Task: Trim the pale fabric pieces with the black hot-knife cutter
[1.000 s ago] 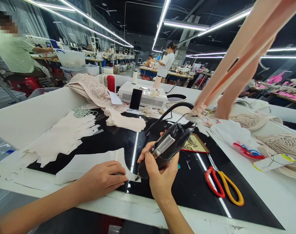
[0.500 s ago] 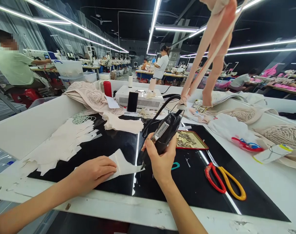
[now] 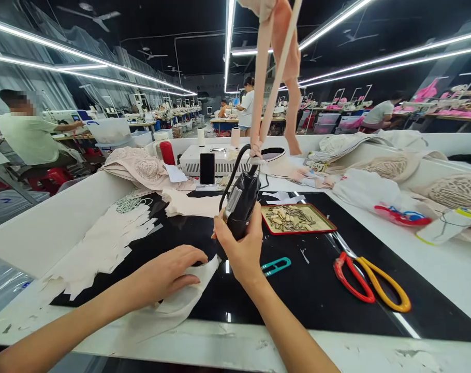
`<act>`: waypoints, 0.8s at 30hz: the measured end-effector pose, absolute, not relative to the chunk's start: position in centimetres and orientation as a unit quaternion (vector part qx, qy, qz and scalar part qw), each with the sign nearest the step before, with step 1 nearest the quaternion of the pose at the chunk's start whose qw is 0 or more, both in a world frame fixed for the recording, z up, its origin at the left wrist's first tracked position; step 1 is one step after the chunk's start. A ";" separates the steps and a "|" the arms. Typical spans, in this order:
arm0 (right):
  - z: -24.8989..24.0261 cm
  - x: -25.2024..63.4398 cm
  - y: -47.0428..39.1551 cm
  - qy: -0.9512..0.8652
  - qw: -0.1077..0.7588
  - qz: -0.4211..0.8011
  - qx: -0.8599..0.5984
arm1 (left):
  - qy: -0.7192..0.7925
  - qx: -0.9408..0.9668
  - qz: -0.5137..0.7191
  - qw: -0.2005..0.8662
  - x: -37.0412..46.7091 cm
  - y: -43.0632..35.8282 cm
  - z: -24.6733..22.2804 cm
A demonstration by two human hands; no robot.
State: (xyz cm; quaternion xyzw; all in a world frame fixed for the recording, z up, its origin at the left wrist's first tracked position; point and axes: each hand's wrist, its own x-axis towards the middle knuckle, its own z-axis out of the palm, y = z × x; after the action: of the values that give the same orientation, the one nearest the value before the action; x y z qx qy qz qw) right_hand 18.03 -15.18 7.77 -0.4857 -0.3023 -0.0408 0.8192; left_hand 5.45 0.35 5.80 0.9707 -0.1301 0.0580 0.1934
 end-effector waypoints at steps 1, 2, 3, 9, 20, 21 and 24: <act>7.8 18.1 -15.1 -0.302 0.820 -0.041 -0.485 | -0.149 0.965 0.046 0.210 6.1 0.6 5.7; 7.8 18.1 -15.0 -0.302 0.820 -0.042 -0.484 | -0.165 0.960 0.032 0.226 6.8 0.8 5.6; 7.7 18.1 -15.0 -0.303 0.820 -0.043 -0.483 | -0.178 0.955 0.017 0.238 7.3 1.0 5.5; 7.7 18.2 -14.5 -0.296 0.818 -0.044 -0.492 | -0.203 0.944 -0.043 0.256 8.9 1.5 5.9; 8.0 17.8 -14.4 -0.296 0.809 -0.037 -0.506 | -0.190 0.946 -0.100 0.245 8.8 1.9 6.3; 8.0 17.8 -14.4 -0.296 0.810 -0.036 -0.506 | -0.190 0.945 -0.102 0.246 8.8 1.9 6.3; 8.0 17.6 -14.4 -0.292 0.809 -0.033 -0.509 | -0.186 0.945 -0.108 0.247 8.9 2.0 6.3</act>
State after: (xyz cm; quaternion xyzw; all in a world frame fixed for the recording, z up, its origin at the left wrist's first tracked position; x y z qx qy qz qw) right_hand 17.65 -14.42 8.00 -0.5087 -0.2918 -0.0329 0.8093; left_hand 8.86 2.05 6.29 0.9449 -0.1861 -0.1084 0.2466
